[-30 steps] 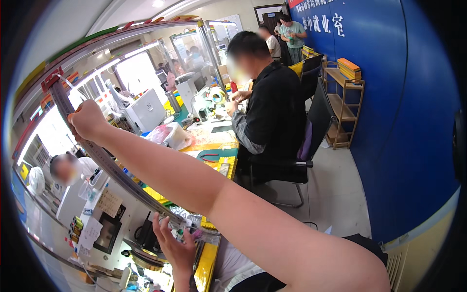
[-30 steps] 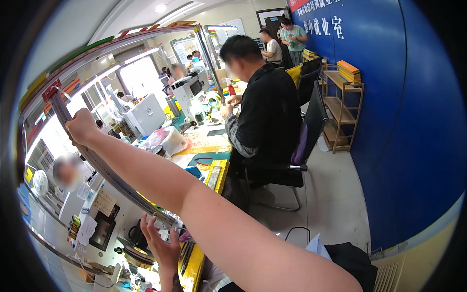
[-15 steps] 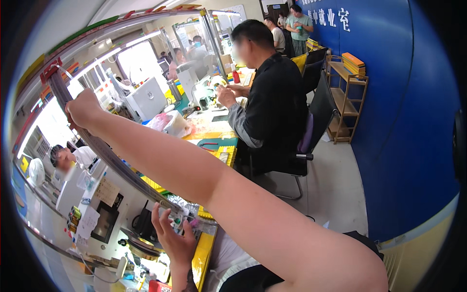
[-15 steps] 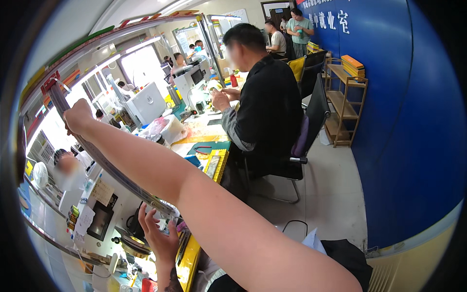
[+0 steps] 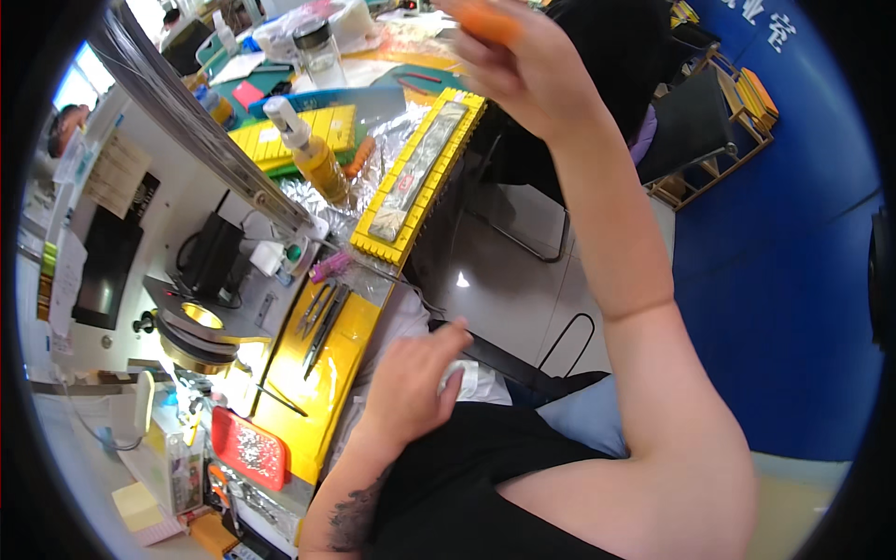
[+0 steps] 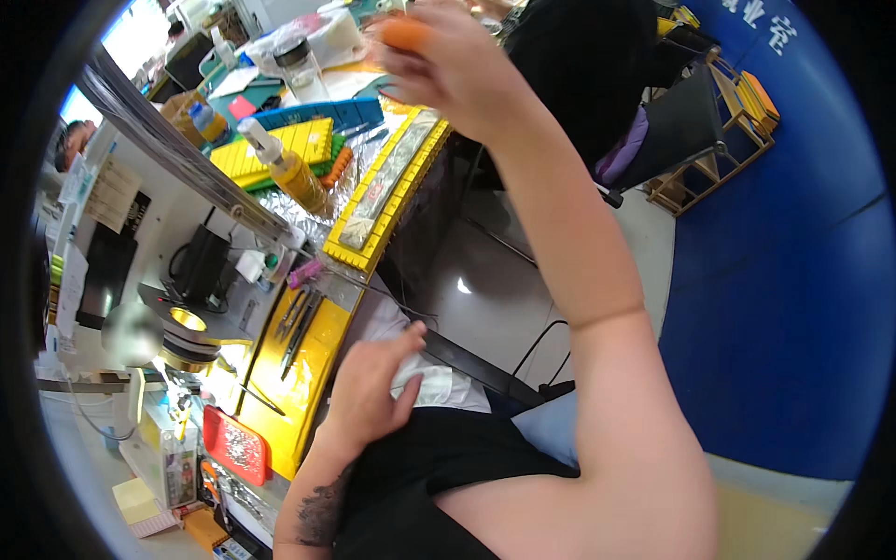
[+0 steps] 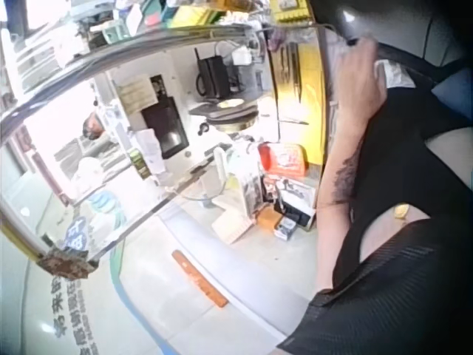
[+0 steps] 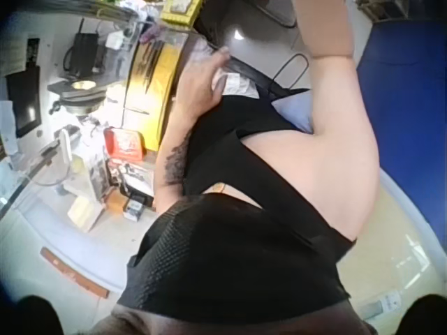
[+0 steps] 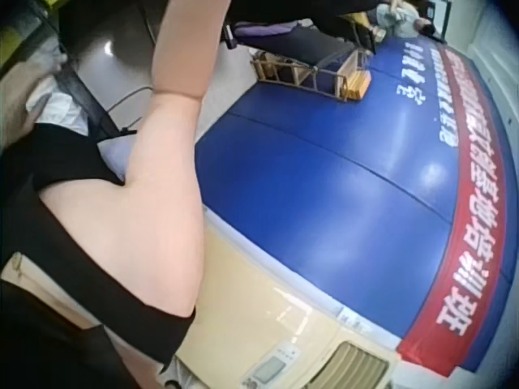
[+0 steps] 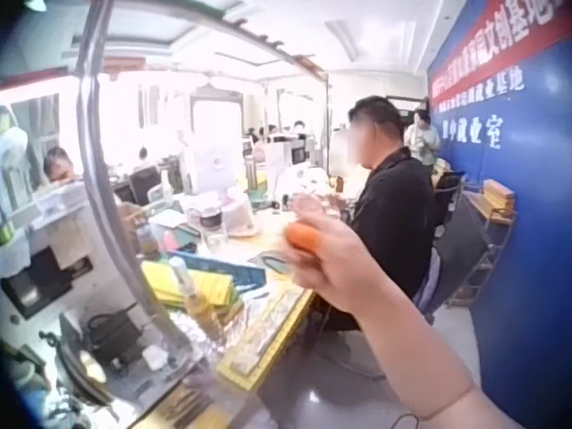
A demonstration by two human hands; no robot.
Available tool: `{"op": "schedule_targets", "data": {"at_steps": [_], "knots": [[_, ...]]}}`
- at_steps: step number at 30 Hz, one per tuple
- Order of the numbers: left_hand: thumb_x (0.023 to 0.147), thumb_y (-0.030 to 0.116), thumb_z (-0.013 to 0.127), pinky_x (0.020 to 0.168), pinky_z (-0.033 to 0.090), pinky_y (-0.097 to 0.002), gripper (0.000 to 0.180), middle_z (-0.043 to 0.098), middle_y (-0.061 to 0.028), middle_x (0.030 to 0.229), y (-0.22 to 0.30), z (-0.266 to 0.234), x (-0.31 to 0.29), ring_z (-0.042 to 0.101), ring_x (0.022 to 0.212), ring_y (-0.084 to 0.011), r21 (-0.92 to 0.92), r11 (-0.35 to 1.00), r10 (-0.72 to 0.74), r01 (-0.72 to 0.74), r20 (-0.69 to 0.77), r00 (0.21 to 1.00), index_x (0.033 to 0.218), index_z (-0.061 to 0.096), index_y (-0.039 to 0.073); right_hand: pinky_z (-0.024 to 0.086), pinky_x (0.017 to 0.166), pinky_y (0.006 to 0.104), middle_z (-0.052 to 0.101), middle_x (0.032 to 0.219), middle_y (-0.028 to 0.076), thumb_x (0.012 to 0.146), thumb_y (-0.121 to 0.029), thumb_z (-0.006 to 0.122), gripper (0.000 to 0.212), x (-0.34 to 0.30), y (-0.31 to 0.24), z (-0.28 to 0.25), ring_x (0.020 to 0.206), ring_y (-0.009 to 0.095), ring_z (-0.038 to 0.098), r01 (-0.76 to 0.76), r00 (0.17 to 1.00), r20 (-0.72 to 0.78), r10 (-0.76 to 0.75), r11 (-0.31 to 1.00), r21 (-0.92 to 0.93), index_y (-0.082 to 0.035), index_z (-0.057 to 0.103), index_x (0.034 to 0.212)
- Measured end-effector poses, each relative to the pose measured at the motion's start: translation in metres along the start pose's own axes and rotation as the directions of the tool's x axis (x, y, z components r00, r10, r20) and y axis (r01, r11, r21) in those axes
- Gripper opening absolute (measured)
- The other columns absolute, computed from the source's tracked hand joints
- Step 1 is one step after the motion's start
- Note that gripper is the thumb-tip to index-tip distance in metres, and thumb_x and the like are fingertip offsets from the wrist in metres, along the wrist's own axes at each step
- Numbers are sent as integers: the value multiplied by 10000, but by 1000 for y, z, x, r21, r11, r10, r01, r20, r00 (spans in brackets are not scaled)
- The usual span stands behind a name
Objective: The recorder is using a manual crimping machine and small tools to assemble tiny metal components on a workbench.
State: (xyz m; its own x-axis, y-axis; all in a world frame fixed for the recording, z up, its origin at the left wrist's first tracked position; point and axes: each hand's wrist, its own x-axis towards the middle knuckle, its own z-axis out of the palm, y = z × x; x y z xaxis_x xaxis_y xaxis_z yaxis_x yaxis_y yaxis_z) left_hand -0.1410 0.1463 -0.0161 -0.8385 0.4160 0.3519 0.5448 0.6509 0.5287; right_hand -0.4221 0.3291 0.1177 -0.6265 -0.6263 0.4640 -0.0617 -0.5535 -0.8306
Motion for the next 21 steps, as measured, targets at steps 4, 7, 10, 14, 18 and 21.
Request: {"op": "schedule_targets", "data": {"at_steps": [4, 7, 10, 14, 18, 21], "knots": [[763, 53, 767, 674, 543, -342, 436, 703, -120, 1290, 15, -7, -5, 714, 809, -234, -42, 982, 182, -183, -37, 983, 1191, 682, 44, 322, 508, 233, 491, 704, -24, 987, -67, 611, 91, -90, 45, -71, 542, 56, 389, -280, 863, -488, 127, 925, -255, -15, 605, 912], [738, 8, 762, 576, 539, -323, 394, 761, -92, 1127, 13, -32, 10, 685, 650, -210, -49, 994, 86, -94, -148, 985, 1126, 729, 71, 342, 529, 237, 558, 695, -8, 970, -37, 623, 69, -128, 90, -115, 612, 28, 444, -362, 825, -550, -128, 628, -689, 9, 607, 922], [754, -2, 732, 709, 541, -356, 327, 743, -109, 921, -27, -32, 54, 694, 776, -293, 25, 998, -45, 51, -188, 981, 1077, 706, 36, 457, 589, 301, 665, 742, 120, 929, -55, 670, 93, -128, 136, -108, 642, 140, 595, -358, 843, -508, -179, 518, -777, 21, 617, 929], [766, 46, 751, 948, 506, -452, 368, 680, -177, 1179, -82, -18, 125, 645, 1071, -390, 70, 996, -43, 53, -133, 990, 1123, 673, 6, 525, 644, 358, 696, 814, 210, 904, -49, 683, 93, -120, 178, -84, 718, 302, 710, -287, 851, -465, -242, 527, -800, 17, 630, 942], [780, 126, 756, 1099, 418, -475, 533, 562, -185, 1384, -122, -4, 167, 520, 1282, -398, 230, 972, -32, 46, -65, 997, 1273, 586, 19, 541, 647, 377, 695, 808, 213, 896, -37, 689, 90, -103, 200, -70, 737, 352, 711, -237, 847, -457, -271, 577, -782, 14, 630, 941], [784, 180, 760, 1153, 379, -473, 632, 534, -180, 1414, -140, 11, 181, 463, 1350, -402, 239, 970, -44, 51, -32, 999, 1356, 532, 40, 543, 646, 390, 694, 804, 218, 898, -35, 687, 92, -100, 203, -70, 744, 371, 710, -224, 851, -449, -271, 587, -778, 19, 626, 940]]}}
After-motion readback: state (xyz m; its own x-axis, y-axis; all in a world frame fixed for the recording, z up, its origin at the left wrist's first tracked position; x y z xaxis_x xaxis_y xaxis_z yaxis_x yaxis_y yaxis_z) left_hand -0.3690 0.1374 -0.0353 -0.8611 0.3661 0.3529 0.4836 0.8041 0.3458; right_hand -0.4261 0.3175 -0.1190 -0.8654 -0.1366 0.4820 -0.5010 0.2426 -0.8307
